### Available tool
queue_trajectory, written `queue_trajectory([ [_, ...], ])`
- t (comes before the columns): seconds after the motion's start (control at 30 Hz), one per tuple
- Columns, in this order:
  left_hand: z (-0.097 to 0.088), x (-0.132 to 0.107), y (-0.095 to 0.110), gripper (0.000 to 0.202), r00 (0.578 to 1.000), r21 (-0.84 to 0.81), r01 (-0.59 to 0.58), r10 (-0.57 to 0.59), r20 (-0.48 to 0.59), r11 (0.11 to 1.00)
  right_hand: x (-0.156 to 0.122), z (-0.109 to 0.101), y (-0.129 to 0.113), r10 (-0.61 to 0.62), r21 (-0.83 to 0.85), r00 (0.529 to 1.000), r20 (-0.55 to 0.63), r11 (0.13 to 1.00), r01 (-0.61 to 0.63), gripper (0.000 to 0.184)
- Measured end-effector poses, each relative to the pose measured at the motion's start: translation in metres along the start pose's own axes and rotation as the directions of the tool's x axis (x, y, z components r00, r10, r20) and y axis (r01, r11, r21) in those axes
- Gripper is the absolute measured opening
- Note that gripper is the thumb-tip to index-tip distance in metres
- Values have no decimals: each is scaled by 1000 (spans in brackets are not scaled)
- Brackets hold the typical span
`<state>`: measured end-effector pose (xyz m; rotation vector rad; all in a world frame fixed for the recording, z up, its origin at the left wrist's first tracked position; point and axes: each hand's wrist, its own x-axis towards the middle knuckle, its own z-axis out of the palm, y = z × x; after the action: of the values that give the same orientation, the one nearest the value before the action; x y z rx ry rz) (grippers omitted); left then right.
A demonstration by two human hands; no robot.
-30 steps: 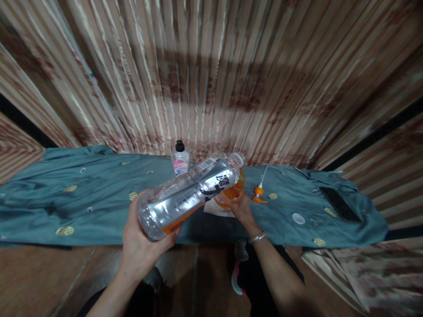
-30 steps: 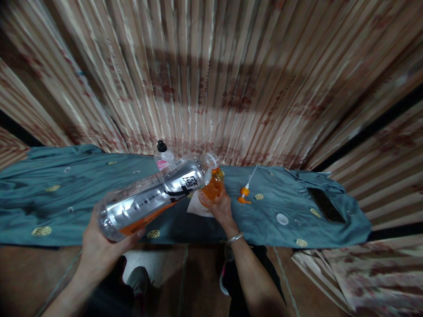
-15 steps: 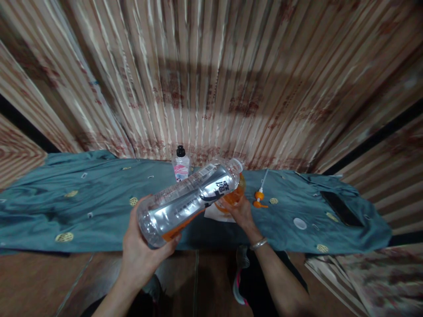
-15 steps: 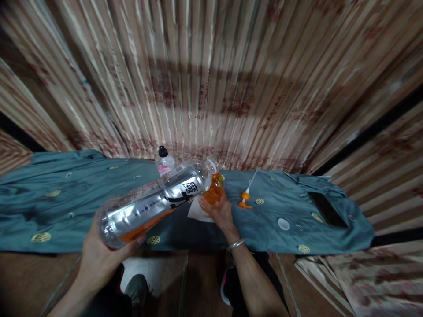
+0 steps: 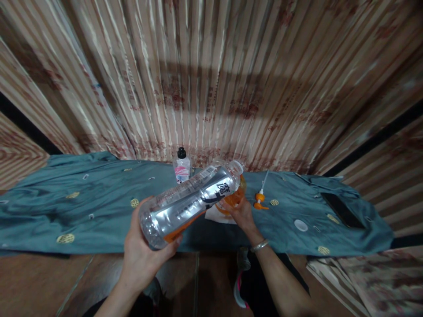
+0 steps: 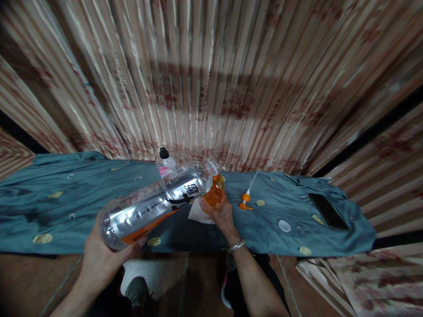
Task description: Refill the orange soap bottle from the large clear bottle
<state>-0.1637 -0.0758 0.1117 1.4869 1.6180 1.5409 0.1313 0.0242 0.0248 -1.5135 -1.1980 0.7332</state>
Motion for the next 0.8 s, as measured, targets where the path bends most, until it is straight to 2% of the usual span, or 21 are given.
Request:
queue_trajectory([
  [0.27, -4, 2, -5, 79, 1000, -8, -7, 7, 6, 1000, -1, 0, -8, 34, 25, 999, -13, 999, -34, 61],
  [0.4, -11, 8, -13, 88, 993, 2, 2, -3, 119, 1000, -1, 0, -9, 38, -4, 999, -35, 999, -38, 60],
  [0.57, -12, 9, -16, 96, 995, 8, -1, 0, 95, 1000, 1, 0, -3, -16, -9, 999, -33, 1000, 16, 58],
  [0.8, -15, 13, -19, 99, 992, 32, -50, 46, 119, 998, 3, -1, 1, -19, -28, 1000, -2, 999, 18, 64],
])
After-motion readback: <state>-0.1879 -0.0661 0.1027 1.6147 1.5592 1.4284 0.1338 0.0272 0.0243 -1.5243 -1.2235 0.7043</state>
